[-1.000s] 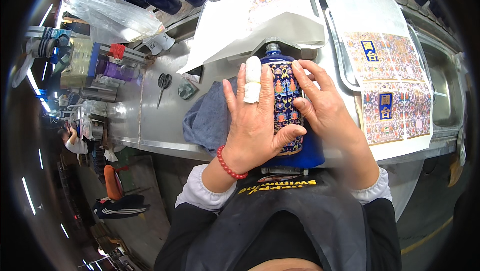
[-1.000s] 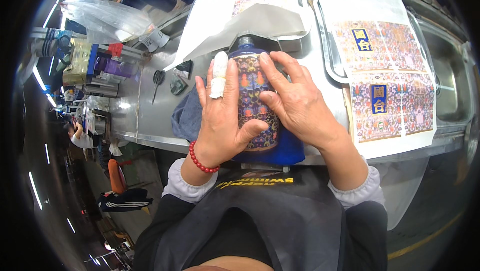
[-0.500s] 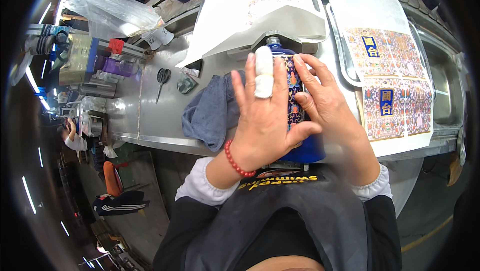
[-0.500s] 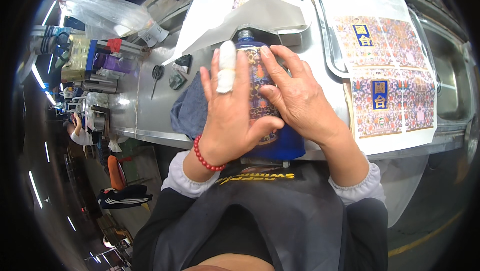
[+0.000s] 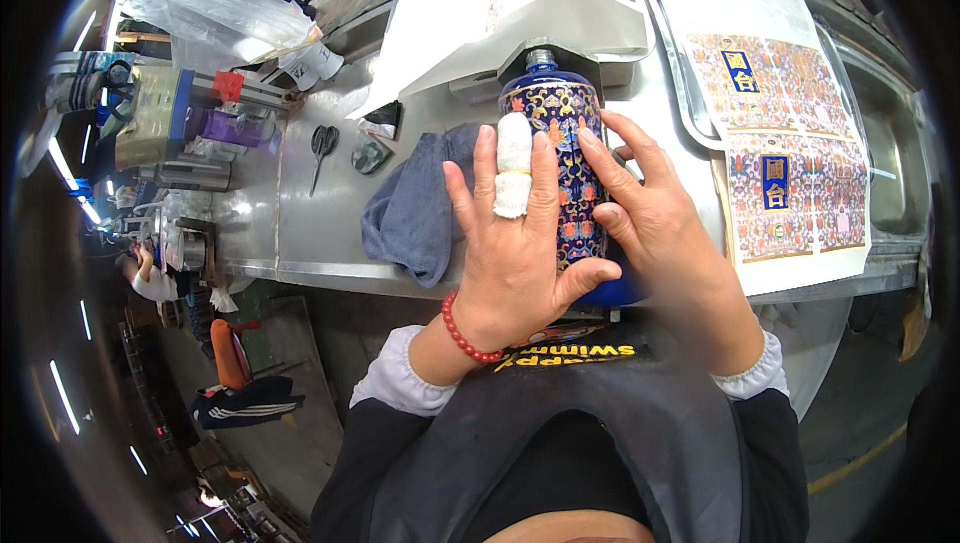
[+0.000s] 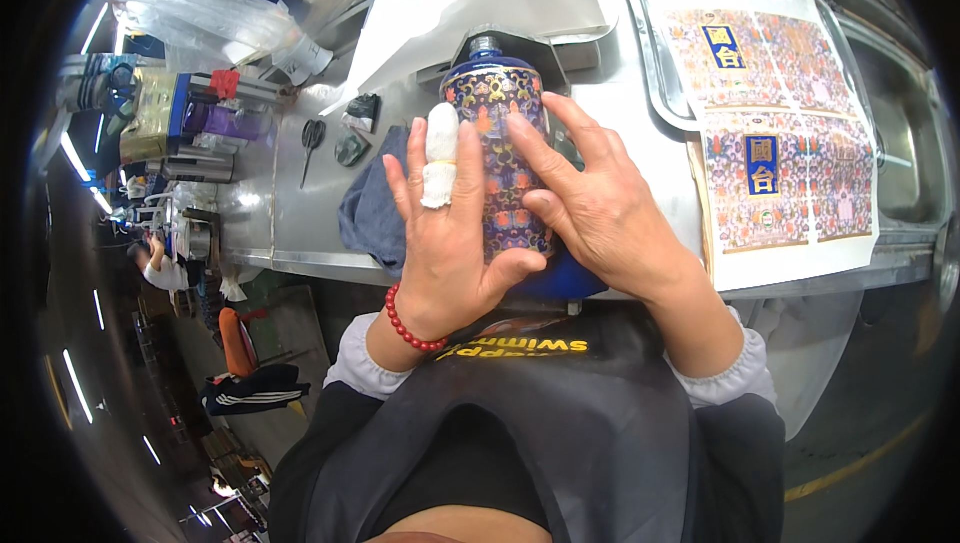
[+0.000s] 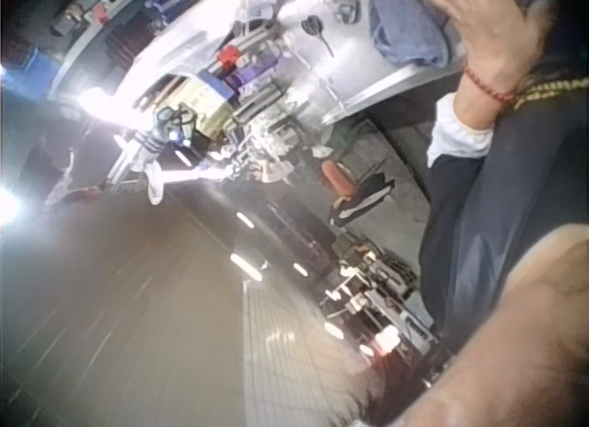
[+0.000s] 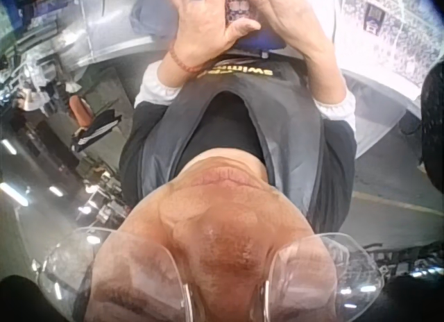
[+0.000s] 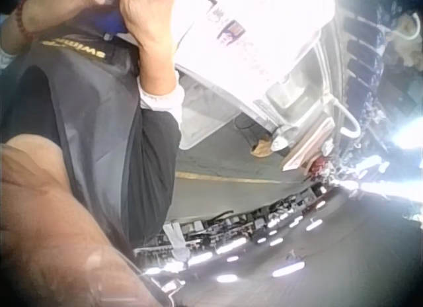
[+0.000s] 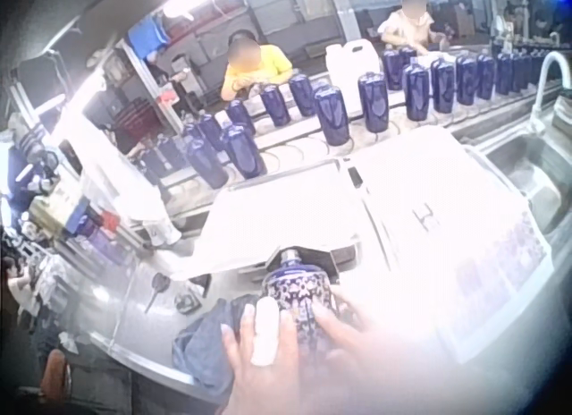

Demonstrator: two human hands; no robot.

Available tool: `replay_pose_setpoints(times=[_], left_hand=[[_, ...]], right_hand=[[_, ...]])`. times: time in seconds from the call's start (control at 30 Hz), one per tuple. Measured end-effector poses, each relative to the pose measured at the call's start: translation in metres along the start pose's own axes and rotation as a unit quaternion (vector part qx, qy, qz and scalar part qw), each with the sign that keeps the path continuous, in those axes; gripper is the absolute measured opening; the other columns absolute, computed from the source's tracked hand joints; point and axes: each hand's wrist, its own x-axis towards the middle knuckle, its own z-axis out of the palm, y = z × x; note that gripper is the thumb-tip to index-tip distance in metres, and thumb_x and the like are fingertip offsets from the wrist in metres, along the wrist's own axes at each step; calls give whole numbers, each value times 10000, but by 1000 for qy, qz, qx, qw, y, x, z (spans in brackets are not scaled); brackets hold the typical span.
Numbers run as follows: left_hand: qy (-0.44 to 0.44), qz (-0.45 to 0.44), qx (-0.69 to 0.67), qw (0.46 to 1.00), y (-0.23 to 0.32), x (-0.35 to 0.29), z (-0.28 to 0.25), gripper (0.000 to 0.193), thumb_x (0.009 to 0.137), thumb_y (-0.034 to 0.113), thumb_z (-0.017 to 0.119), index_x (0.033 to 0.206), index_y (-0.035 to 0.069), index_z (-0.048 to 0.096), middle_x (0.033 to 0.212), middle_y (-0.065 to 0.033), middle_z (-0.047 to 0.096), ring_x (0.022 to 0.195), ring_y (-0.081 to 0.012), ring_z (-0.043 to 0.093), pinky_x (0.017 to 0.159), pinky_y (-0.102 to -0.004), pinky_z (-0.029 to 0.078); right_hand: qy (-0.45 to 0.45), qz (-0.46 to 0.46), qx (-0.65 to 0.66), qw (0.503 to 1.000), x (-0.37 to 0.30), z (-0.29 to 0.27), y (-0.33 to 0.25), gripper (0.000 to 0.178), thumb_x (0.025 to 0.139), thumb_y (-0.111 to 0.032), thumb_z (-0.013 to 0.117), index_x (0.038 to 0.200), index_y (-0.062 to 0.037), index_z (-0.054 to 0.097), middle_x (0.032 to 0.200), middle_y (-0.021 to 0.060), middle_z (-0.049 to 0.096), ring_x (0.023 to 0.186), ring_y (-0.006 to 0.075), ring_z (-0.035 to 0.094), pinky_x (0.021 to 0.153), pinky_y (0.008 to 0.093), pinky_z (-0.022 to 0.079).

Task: The person applies decorative stickers to a blue ceramic bottle, using a green squeegee to smooth the surface and a cloth to wipe it. They rotate the bottle to cover different areas and occasionally rinse the squeegee in a sink.

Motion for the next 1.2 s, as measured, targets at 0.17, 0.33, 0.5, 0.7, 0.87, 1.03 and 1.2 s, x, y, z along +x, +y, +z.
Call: replay_pose_setpoints(times=[0.17, 0.33, 0.5, 0.7, 0.87, 1.03, 1.2], left_hand=[[10, 9, 8, 1000, 3, -5, 3, 1133, 894, 801, 437, 1551, -109, 285, 1599, -325, 277, 1499, -531, 169, 1153, -723, 15], [34, 10, -6, 999, 4, -9, 4, 1108, 909, 793, 423, 1554, -98, 295, 1598, -310, 296, 1503, -525, 163, 1159, -713, 2], [18, 6, 32, 999, 8, -15, 4, 1069, 916, 797, 401, 1555, -58, 347, 1601, -299, 308, 1515, -500, 163, 1170, -696, -14], [30, 13, 59, 998, 13, -11, 5, 1053, 907, 775, 456, 1534, -66, 375, 1597, -284, 328, 1513, -484, 197, 1176, -697, -10], [32, 12, 65, 997, 15, -9, 7, 1070, 893, 774, 478, 1539, -70, 355, 1594, -279, 334, 1512, -481, 205, 1176, -699, -5], [46, 9, 12, 999, 12, -8, 9, 1122, 878, 795, 471, 1548, -90, 308, 1584, -291, 336, 1510, -491, 197, 1173, -697, 9], [30, 0, 39, 999, 12, -2, 6, 1169, 858, 814, 473, 1537, -122, 299, 1561, -318, 344, 1507, -509, 187, 1169, -703, 18]], right_hand=[[0, -11, -3, 1000, -5, 0, -1, 569, 943, -203, 676, 1487, -118, 533, 1497, 245, 436, 1252, 441, 515, 1066, 487, 437], [-7, 4, 7, 1000, -15, -1, -2, 582, 930, -207, 692, 1486, -124, 538, 1498, 245, 439, 1241, 436, 523, 1058, 484, 445], [-9, 2, -3, 1000, -26, 2, -3, 620, 895, -187, 725, 1486, -137, 543, 1493, 240, 447, 1230, 425, 532, 1045, 480, 457], [5, -19, -17, 1000, -27, 7, 1, 637, 874, -196, 746, 1479, -141, 553, 1481, 236, 463, 1208, 417, 550, 1028, 472, 469], [7, -22, -18, 1000, -26, 5, -1, 639, 868, -192, 750, 1475, -139, 556, 1473, 237, 469, 1208, 419, 551, 1027, 473, 469], [5, -15, -9, 1000, -26, 5, -2, 645, 860, -177, 753, 1474, -141, 556, 1467, 242, 470, 1209, 426, 553, 1027, 477, 471], [5, -16, -10, 1000, -26, 6, -1, 650, 864, -176, 745, 1482, -143, 546, 1472, 247, 461, 1219, 432, 549, 1029, 483, 469]])
